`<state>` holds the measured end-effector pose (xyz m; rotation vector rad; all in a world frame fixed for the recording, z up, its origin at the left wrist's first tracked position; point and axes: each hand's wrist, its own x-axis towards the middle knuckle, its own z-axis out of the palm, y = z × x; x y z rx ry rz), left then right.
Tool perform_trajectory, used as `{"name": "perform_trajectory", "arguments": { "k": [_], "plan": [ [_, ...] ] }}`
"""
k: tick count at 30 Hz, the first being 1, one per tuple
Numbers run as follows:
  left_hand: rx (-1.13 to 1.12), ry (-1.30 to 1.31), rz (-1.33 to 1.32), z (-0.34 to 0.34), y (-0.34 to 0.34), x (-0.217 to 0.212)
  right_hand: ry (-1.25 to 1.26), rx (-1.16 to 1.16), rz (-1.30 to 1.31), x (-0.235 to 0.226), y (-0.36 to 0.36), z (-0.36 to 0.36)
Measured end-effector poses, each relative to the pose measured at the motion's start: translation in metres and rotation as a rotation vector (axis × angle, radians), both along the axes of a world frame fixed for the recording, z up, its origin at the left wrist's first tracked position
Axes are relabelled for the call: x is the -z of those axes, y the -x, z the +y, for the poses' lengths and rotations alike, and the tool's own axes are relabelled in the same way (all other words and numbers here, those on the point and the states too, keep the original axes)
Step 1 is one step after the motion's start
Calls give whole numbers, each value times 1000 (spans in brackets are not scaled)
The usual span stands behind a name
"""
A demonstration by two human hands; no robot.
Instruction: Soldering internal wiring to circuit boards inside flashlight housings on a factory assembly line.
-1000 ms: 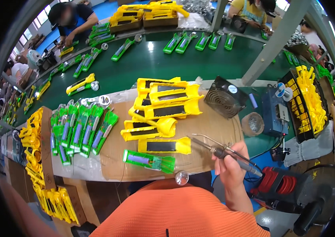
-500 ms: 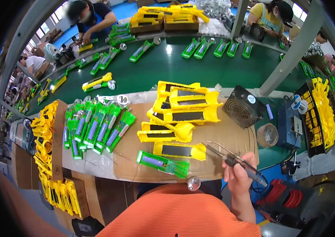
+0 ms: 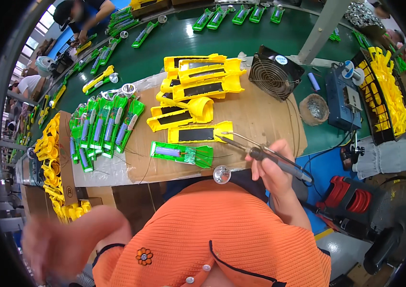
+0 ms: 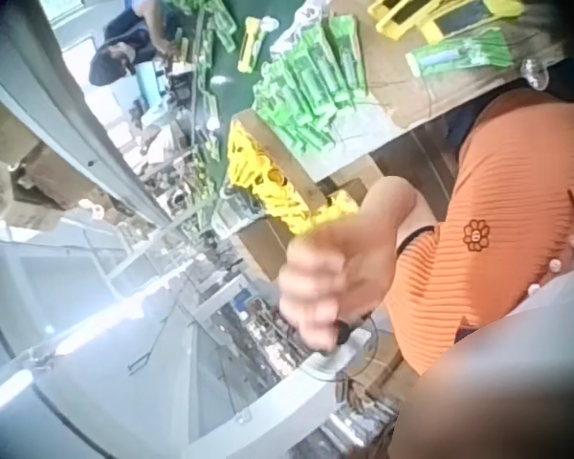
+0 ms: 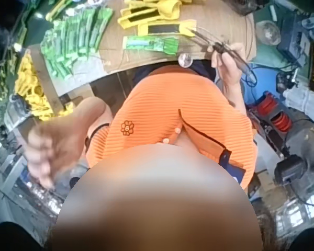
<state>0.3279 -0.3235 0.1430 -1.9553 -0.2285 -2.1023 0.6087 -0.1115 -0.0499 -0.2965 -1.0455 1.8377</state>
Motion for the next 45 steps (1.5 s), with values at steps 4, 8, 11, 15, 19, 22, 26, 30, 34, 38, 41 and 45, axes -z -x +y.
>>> {"name": "perform_trajectory", "arguments": {
  "k": [4, 8, 11, 15, 19, 22, 26, 30, 34, 38, 41, 45],
  "plan": [
    [-649, 1230, 96, 60, 4, 125, 4, -105, -92, -3, -9, -16],
    [-560, 1339, 216, 80, 3, 169, 40, -197, -183, 4, -4, -25],
    [-599, 1230, 384, 86, 4, 169, 72, -214, -227, 11, 6, -24],
    [-466, 1256, 361, 88, 8, 170, -1, -208, -278, 16, 16, -20],
    [-389, 1315, 271, 88, 12, 170, 1, -195, -280, 15, 19, -16],
    [-360, 1459, 174, 89, 11, 166, 9, -232, -302, 11, 21, -13],
    [-431, 1265, 365, 96, 12, 165, 64, -227, -340, 7, 23, -12],
    [-477, 1315, 370, 93, 8, 166, 84, -204, -314, 7, 27, -12],
    [-519, 1360, 407, 95, 8, 167, 75, -228, -344, 6, 29, -10],
    [-513, 1347, 438, 98, 9, 166, 80, -243, -370, 4, 32, -8],
    [-541, 1337, 419, 99, 7, 167, 77, -255, -382, 4, 33, -8],
    [-561, 1342, 406, 99, 5, 168, 76, -267, -405, 2, 33, -8]
  ]
}}
